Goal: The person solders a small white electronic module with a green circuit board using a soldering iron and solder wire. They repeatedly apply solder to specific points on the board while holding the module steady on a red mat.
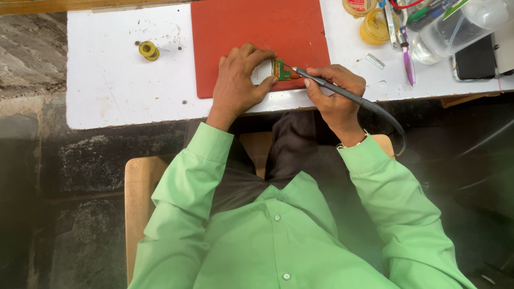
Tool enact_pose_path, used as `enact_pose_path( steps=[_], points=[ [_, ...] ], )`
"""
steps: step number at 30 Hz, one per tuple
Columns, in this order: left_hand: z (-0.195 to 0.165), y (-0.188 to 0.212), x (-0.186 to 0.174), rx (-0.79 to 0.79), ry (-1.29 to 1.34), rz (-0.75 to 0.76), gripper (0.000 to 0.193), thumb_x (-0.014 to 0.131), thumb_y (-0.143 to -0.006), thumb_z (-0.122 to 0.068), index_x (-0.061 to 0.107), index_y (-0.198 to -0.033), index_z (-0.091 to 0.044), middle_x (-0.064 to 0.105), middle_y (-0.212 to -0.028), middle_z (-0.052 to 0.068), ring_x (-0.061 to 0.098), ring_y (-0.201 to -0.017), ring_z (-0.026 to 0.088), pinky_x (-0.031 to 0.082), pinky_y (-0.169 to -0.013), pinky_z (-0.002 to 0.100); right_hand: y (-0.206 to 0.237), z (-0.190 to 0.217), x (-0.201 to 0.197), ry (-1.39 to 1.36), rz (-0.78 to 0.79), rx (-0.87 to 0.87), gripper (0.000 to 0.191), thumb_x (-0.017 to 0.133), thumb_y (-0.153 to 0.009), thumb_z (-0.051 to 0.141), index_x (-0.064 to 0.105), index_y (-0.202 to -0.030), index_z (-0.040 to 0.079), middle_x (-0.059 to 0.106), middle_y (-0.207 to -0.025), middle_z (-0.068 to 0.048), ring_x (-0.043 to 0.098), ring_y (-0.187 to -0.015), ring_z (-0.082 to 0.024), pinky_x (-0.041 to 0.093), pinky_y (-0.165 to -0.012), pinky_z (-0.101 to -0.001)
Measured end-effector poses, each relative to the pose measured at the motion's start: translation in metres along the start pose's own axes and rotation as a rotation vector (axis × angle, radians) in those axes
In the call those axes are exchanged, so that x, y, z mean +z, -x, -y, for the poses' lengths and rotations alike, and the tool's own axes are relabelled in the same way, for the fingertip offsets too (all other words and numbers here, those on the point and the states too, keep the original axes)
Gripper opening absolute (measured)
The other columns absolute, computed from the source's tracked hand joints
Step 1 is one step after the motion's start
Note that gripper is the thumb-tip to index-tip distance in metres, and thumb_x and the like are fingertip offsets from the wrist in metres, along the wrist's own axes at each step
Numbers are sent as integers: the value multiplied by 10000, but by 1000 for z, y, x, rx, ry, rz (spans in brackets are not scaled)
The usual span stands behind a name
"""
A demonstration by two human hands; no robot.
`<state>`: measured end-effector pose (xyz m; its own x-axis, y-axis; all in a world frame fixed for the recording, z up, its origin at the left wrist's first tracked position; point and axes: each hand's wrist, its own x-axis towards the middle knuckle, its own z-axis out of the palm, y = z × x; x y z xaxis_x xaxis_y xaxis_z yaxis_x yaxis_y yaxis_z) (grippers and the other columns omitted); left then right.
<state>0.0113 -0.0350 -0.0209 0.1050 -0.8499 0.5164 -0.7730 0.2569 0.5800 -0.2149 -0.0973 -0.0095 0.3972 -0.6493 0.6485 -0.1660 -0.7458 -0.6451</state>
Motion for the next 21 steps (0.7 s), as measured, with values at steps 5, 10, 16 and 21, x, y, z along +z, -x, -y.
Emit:
enact_pose_path(
  steps=[5,10,16,21],
  points=[
    [-1,0,1,-10,26,13,399,829,-806,-246,727,-1188,-195,645,-1088,3,589,-1031,234,417,-878,387,2,0,0,42,15,-6,138,790,-907,-5,755,-1041,-10,759,-935,-119,705,-796,-182,555,-720,-271],
    [0,0,3,-6,36,7,403,828,-809,-246,732,-1196,-186,652,-1095,-7,592,-1036,222,416,-882,381,2,-1,-1,45,23,-24,139,786,-918,-1,753,-1054,-7,763,-965,-117,721,-829,-187,567,-735,-269],
    [1,0,3,-9,27,15,400,830,-813,-246,735,-1197,-191,649,-1090,-16,587,-1027,204,412,-886,369,0,-2,1,54,26,-26,134,785,-924,8,758,-1055,0,765,-952,-112,731,-820,-179,583,-730,-263],
    [0,0,3,-11,11,18,406,834,-803,-244,740,-1195,-198,653,-1094,-20,582,-1015,202,404,-877,364,1,-2,-1,54,35,-43,134,787,-927,7,753,-1056,-5,761,-956,-118,730,-829,-181,578,-730,-264]
  ],
)
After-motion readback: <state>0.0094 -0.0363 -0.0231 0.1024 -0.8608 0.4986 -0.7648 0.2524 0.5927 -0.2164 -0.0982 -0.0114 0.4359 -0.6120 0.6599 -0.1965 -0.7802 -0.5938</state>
